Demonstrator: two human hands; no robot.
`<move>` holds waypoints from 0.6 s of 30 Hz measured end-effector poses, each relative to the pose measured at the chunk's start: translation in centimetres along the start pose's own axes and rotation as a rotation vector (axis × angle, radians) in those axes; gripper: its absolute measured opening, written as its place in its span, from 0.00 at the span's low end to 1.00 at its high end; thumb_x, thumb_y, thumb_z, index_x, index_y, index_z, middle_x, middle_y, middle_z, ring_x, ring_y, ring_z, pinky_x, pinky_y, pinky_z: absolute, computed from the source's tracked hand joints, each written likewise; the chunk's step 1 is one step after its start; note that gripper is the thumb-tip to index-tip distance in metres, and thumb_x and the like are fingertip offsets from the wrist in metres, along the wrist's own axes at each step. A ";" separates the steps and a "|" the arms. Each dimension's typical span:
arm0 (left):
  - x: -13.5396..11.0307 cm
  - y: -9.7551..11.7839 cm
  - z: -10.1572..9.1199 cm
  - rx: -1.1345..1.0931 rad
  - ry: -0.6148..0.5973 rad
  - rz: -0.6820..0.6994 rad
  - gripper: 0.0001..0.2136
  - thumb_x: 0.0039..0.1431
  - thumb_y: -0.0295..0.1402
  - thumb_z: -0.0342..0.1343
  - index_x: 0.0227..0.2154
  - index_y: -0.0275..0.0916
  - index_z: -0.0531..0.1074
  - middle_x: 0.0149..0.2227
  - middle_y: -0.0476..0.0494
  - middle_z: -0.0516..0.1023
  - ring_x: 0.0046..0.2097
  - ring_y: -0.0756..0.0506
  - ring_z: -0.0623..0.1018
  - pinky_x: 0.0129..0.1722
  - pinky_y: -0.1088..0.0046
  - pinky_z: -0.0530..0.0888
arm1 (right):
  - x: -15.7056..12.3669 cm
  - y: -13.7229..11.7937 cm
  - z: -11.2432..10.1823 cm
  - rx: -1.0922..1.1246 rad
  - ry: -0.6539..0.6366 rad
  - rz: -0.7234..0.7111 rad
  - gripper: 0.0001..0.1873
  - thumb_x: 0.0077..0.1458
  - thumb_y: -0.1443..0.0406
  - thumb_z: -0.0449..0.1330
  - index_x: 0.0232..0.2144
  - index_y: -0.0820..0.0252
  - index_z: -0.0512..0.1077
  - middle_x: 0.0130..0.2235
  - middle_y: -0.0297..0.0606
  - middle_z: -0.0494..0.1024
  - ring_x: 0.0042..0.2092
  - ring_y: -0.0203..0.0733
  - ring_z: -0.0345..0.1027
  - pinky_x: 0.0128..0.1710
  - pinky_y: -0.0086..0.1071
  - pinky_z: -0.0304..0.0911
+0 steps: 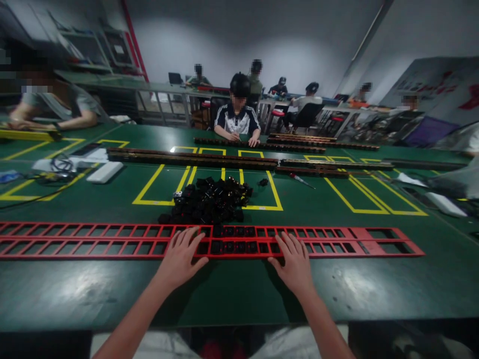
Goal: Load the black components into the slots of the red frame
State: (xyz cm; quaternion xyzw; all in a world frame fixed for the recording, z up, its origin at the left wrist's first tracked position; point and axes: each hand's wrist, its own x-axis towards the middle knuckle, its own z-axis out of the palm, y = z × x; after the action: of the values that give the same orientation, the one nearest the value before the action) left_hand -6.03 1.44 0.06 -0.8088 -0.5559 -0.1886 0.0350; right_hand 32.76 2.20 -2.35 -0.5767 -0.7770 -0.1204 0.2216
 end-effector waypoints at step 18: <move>8.6 12.2 3.1 -0.185 -0.158 0.108 0.24 0.71 0.42 0.47 0.65 0.43 0.64 0.69 0.42 0.64 0.69 0.39 0.65 0.69 0.49 0.61 | -0.6 0.3 0.4 -0.034 -0.041 0.026 0.33 0.61 0.49 0.59 0.64 0.55 0.66 0.66 0.44 0.67 0.67 0.57 0.59 0.66 0.55 0.52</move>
State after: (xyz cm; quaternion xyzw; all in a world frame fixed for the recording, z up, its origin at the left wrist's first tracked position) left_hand 8.59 5.28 2.04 -0.8498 -0.4927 -0.1723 -0.0735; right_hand 33.09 1.96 -3.01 -0.5928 -0.7716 -0.1191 0.1974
